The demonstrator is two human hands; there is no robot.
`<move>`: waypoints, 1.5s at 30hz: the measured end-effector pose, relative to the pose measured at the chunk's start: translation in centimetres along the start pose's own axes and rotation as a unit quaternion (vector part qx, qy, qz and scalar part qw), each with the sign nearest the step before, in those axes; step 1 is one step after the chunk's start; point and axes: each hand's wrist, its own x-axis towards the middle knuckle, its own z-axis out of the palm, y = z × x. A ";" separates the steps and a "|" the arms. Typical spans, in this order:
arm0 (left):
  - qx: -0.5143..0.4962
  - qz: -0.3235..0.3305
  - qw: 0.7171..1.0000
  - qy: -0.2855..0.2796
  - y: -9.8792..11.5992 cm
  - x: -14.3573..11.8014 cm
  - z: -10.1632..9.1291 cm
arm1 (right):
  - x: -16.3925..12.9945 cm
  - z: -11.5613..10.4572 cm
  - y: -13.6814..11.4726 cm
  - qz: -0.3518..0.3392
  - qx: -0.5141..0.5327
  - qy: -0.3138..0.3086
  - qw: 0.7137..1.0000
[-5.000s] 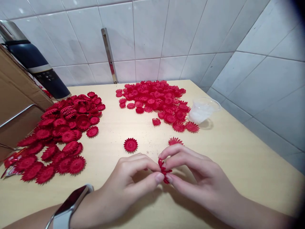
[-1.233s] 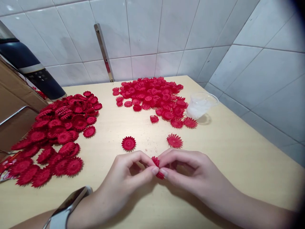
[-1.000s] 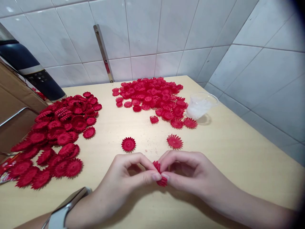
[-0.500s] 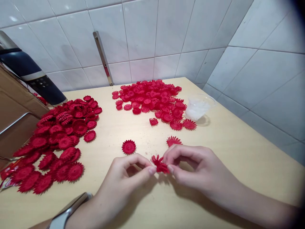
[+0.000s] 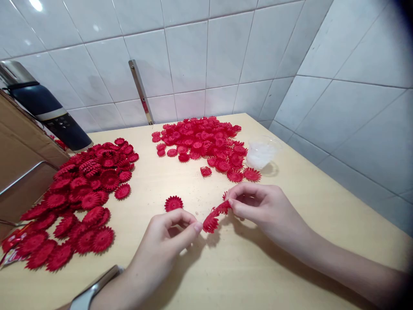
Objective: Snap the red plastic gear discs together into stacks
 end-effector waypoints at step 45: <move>-0.044 0.013 0.999 0.005 0.3 -0.2 0.0 | -2.1 0.9 -1.2 -0.011 -0.070 -0.179 0.981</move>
